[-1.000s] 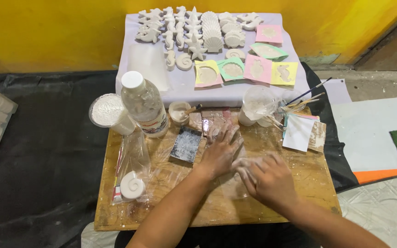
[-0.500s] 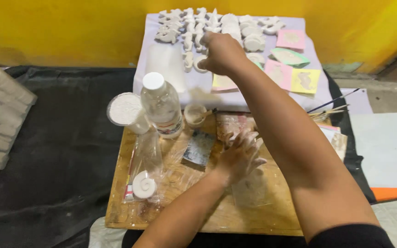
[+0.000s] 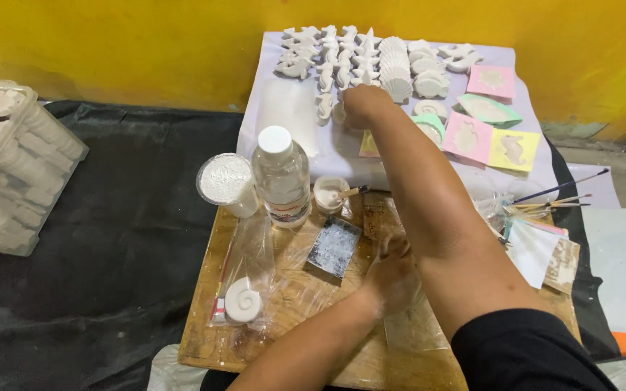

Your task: Finishing small plaster figurines by brushing off debris and sanding surfaces

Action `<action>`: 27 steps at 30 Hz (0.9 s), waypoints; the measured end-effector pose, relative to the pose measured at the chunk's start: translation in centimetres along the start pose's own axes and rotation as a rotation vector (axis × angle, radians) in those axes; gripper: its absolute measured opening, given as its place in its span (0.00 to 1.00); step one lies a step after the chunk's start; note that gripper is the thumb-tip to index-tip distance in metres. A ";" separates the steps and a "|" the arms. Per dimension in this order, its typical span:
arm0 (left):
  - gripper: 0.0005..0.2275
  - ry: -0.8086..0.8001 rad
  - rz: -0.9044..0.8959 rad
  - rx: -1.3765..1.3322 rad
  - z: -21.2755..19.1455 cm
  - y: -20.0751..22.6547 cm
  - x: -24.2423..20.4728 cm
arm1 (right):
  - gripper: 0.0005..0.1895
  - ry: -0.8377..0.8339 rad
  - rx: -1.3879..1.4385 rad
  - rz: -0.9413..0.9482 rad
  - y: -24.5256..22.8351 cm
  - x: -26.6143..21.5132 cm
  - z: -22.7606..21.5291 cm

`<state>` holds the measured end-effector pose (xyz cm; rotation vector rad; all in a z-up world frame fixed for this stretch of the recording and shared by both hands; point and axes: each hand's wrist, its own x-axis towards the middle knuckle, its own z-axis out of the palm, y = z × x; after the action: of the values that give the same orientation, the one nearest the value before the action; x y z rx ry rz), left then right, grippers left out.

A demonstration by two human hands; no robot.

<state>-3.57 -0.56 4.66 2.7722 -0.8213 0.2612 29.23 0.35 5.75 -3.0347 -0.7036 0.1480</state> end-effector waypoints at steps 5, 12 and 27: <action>0.01 -0.100 0.118 0.364 4.1 1.0 -0.1 | 0.28 -0.021 0.008 -0.016 -0.5 -0.5 -0.3; 0.22 -0.192 0.209 -0.222 12.2 -0.5 0.5 | 0.48 -0.169 0.018 0.023 -1.2 -1.8 -3.0; 0.13 -0.296 0.146 -0.497 0.6 0.9 0.2 | 0.12 -0.208 1.569 -0.028 0.4 -14.2 -8.1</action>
<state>-3.84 -1.55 4.27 2.3112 -0.9985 -0.3001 17.54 -6.27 15.05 -1.5047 -0.3112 0.6372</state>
